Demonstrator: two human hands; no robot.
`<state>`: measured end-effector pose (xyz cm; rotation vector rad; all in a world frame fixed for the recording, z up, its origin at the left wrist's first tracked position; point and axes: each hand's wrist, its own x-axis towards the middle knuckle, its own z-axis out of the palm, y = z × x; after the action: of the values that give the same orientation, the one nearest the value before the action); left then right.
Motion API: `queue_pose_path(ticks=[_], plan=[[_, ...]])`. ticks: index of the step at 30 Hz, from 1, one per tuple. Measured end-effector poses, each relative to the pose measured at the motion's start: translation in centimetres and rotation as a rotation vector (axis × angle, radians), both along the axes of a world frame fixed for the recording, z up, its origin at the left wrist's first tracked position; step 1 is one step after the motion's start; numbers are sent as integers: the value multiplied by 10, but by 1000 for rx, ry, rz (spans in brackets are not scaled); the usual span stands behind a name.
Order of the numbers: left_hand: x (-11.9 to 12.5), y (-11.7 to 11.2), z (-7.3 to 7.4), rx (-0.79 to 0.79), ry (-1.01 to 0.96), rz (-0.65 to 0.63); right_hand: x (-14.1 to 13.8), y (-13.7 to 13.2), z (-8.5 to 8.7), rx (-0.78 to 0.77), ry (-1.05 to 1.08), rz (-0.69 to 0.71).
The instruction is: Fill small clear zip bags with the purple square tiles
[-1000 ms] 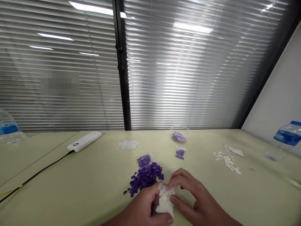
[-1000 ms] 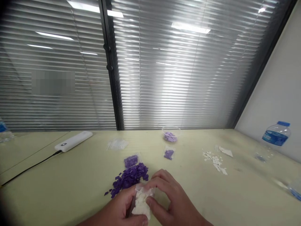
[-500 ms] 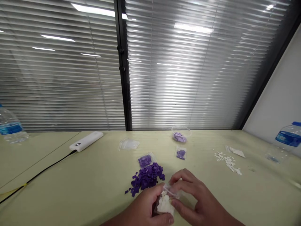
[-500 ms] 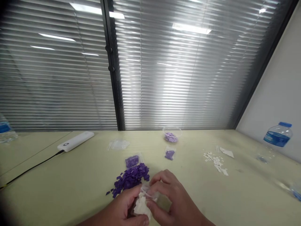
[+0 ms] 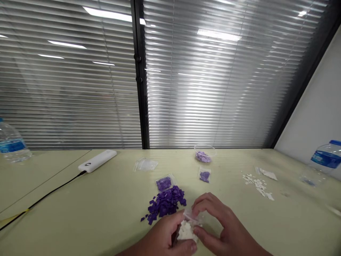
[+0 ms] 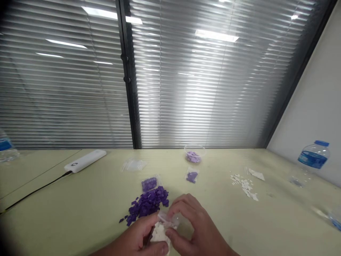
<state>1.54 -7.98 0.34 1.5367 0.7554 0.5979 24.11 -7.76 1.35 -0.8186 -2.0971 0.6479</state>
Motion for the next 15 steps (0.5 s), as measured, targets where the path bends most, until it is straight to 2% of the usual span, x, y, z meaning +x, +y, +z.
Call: queue_pose_path(ticks=[3,6,12,14,15], plan=[[-1,3,-13,-2,-2,19,1,-3,5,-6,3,-102],[-2,4,-19,1,30,54,2,-4,7,-57,-13,-168],[-2,2,-12,-64,-44,6,0,2,-7,-302,36,-113],[-3,-2,-11,-94,1,51,-1,3,-11,-345,6,-104],[-3,-4,-11,-93,51,119,-2,3,-11,-360,3,-105]])
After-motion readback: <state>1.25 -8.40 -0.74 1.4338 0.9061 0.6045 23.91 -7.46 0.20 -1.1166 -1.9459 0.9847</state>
